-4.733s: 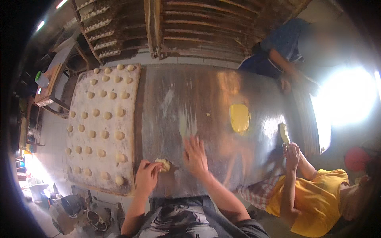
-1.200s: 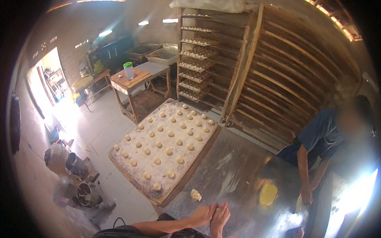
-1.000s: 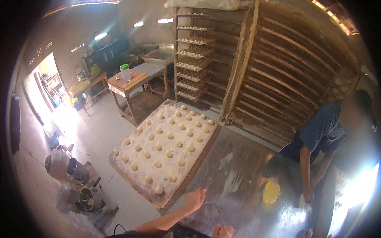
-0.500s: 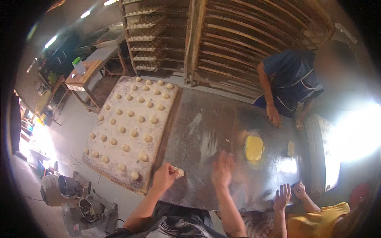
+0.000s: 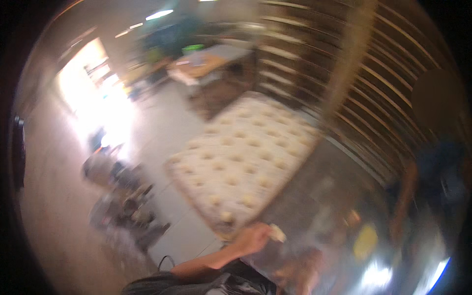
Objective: The person rolls small pieces of dough into balls and places them on a floured wooden board. They then lift the board and place it onto a multi-tiered wooden rack. The person continues to roll more dough balls and arrange them on the board.
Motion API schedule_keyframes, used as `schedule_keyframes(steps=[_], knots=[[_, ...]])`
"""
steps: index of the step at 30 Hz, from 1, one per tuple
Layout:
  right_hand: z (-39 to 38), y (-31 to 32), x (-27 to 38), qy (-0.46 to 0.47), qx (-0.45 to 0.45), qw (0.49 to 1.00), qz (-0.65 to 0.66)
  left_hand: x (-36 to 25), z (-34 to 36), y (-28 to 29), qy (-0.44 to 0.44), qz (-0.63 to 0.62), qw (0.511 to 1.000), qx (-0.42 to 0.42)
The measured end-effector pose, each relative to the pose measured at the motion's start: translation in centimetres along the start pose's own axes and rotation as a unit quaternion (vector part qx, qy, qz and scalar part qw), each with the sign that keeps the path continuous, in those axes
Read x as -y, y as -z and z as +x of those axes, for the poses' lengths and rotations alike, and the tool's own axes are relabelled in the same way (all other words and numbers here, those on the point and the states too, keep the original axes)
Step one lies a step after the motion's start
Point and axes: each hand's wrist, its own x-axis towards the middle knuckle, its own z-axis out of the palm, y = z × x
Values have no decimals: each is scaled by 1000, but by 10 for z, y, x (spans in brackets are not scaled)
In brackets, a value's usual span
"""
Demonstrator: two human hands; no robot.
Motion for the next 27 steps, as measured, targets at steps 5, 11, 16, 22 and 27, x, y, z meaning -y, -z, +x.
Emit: schedule_keyframes(steps=[5,11,16,22,27], knots=[[32,12,37,65,-84,994,19,11,-19,-34,-18,-115,993,-1],[44,2,63,169,-28,985,25,-11,-17,-11,-8,-156,988,-13],[50,3,82,241,3,970,27,8,-16,-62,-72,-157,983,-65],[57,3,85,279,18,960,35,12,12,-88,-130,-49,987,-83],[59,-1,87,297,36,953,47,8,0,-93,-98,-65,989,-91]])
